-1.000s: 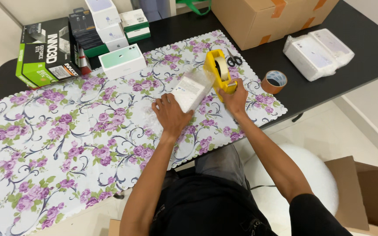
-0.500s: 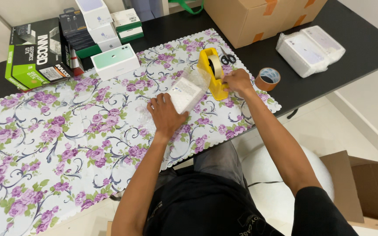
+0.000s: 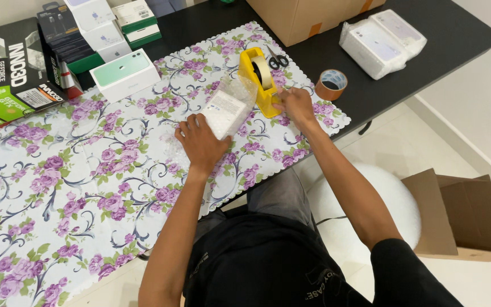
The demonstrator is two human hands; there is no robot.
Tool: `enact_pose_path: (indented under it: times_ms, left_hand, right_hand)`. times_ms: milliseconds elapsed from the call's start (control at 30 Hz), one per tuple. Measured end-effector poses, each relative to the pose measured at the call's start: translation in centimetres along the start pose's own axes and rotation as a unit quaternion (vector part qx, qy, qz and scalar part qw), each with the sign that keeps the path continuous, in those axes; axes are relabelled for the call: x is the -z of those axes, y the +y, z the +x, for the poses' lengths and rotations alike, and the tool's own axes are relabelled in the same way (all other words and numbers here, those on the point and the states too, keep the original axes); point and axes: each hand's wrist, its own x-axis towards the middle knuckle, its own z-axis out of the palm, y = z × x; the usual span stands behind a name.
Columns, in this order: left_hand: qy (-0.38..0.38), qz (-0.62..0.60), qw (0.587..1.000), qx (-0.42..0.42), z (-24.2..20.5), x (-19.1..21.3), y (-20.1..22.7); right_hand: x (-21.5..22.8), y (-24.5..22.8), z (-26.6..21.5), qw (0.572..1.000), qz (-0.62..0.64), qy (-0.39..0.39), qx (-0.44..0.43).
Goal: The person wraps a boxed phone in bubble wrap and secures it with tape.
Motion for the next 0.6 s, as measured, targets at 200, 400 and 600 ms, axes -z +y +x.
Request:
enact_pose_path:
  times_ms: [200, 400, 600]
  left_hand:
    - [0.002, 0.003, 1.0, -0.004, 0.0, -0.1, -0.2]
    - [0.027, 0.001, 1.0, -0.012, -0.4, -0.8, -0.5]
    - [0.054, -0.002, 0.998, -0.02, 0.2, -1.2, -0.6]
  right_hand:
    - [0.3, 1.0, -1.6, 1.0, 0.007, 0.002, 0.022]
    - [0.9, 3.4, -1.5, 0.993, -0.057, 0.001, 0.105]
    - [1.5, 5.6, 2.0, 0.98, -0.07, 0.028, 0.182]
